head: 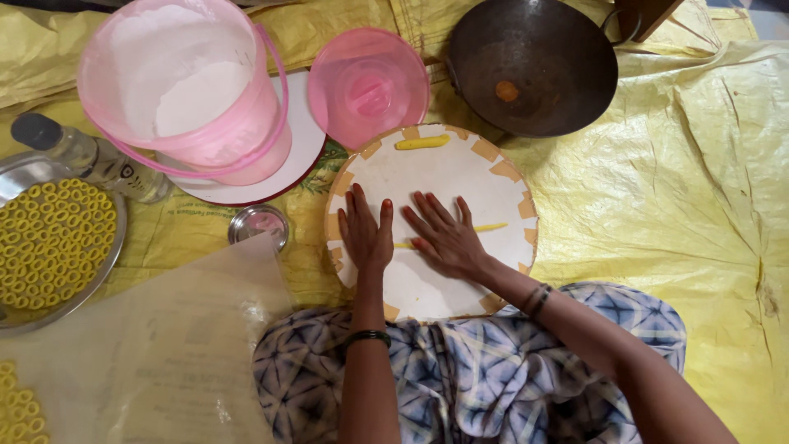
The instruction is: The person rolls yellow dough into thin ropes on a round board, then shapes them into small rings by hand. The finished rings are placed onto a plastic sheet and into a metal bowl. The person also rolls additional dough pieces into ropes during the process.
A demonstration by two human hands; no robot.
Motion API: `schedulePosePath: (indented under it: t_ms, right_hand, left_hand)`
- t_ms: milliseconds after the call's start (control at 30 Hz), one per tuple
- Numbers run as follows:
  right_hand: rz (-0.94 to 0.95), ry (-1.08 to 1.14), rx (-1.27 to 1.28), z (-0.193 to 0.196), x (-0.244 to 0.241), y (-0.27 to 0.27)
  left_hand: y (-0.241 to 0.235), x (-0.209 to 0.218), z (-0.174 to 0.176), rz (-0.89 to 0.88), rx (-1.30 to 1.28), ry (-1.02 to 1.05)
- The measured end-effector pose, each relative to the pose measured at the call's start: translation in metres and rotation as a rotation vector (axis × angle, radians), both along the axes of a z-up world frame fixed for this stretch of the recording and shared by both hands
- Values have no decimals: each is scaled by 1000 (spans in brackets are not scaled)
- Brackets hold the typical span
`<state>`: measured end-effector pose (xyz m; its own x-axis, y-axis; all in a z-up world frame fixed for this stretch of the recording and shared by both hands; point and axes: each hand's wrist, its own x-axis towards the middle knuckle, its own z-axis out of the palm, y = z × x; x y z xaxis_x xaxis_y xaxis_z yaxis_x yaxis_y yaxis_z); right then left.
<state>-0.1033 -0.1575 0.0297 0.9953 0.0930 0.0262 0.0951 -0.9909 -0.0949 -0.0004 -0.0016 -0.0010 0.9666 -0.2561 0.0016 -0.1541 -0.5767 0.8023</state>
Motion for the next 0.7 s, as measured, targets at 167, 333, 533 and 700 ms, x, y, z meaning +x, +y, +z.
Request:
schedulePosePath:
  t_ms: [167, 333, 533, 700]
  right_hand:
    - [-93, 71, -35, 0, 67, -9]
    - [-172, -6, -21, 9, 110, -41]
    - [-161, -42, -42, 4, 54, -57]
    - [-79, 3, -18, 0, -10, -45]
  left_hand:
    - [0, -1, -2, 8, 48, -84]
    - [2, -3, 2, 18, 68, -74]
    - [-4, -8, 8, 32, 79, -127]
    - [-6, -9, 14, 52, 105, -126]
